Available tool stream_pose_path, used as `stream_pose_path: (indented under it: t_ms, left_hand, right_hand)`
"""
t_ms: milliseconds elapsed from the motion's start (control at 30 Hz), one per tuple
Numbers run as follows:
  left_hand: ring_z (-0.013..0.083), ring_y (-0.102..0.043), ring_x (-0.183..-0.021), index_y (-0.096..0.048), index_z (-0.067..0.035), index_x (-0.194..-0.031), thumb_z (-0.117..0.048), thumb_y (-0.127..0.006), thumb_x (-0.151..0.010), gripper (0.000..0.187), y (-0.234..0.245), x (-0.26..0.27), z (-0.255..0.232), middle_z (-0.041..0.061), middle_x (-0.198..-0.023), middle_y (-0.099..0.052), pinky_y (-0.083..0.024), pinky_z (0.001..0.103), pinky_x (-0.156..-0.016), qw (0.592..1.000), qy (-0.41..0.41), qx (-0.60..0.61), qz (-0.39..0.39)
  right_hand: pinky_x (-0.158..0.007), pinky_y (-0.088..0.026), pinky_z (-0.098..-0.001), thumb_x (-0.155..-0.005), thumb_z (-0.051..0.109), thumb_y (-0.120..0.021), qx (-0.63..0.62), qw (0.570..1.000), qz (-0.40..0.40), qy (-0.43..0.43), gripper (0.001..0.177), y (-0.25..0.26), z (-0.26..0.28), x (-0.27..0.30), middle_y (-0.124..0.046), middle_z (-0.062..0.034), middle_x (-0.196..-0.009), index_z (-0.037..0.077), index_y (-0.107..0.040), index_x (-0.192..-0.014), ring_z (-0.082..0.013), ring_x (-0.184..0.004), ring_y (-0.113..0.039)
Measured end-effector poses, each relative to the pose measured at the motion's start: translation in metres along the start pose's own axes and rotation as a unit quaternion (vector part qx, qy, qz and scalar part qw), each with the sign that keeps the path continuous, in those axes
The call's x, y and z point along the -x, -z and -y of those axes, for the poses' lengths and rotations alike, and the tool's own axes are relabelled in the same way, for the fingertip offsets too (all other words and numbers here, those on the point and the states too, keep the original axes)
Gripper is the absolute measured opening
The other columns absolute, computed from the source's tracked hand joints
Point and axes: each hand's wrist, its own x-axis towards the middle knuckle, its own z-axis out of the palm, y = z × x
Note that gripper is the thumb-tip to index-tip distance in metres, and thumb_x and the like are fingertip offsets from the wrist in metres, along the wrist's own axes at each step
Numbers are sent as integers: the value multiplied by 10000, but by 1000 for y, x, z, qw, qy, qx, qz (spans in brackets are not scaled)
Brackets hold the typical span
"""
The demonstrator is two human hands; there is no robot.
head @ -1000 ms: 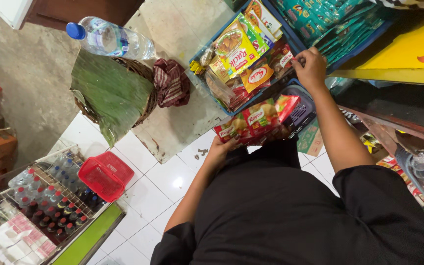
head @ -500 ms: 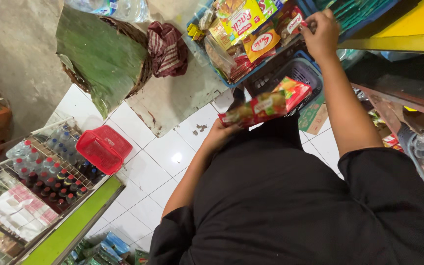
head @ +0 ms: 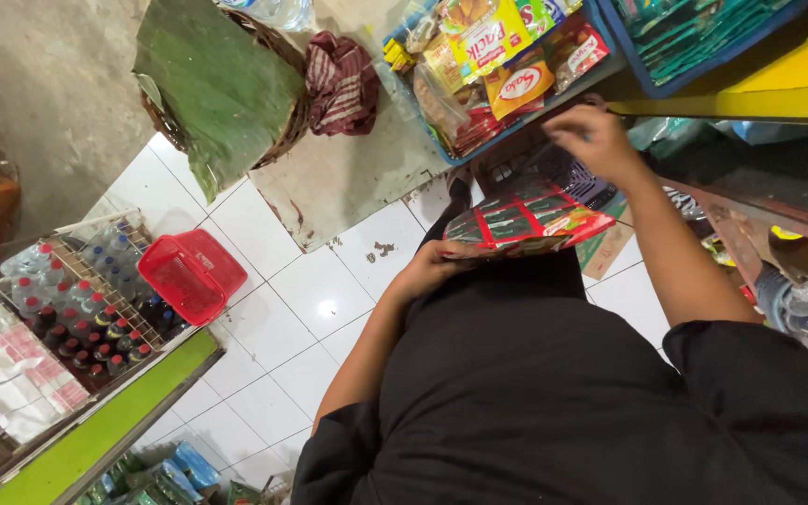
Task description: The person stands in a small shop and unpacks a large plastic-wrapped bundle of red snack packets. They tear open the outer packaging and separate the individual packets, placing them onto a nearby shelf. The task involves repetitive tearing and placing motions.
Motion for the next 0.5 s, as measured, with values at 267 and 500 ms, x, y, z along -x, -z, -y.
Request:
stream_pose_path:
  t_ms: [267,500]
  left_hand:
    - [109,-656,-1086,-705,24,-1243,33,-687,-940,303,12,6,37,59,-1196,-747,-518,283,-1002,1000,-16,0,-14]
    - [114,-650,-1049,-719,38,-1233,51,-652,-976,266,23,7,35,61,-1131,-748,-522,286,-985,999,-30,31,-22]
  right_hand:
    - [-955,-437,-533,-760,4,-699,383,893,-9,238,399,-49,0,-48,-741,-88,-1190,52,-771,-1149,-269,-1110,-689]
    - [-1108,-472,-432,-939,23,-594,232,964,4,127,368,-17,58,-82,-700,-131,-1215,127,-733,-1263,-304,-1201,-621]
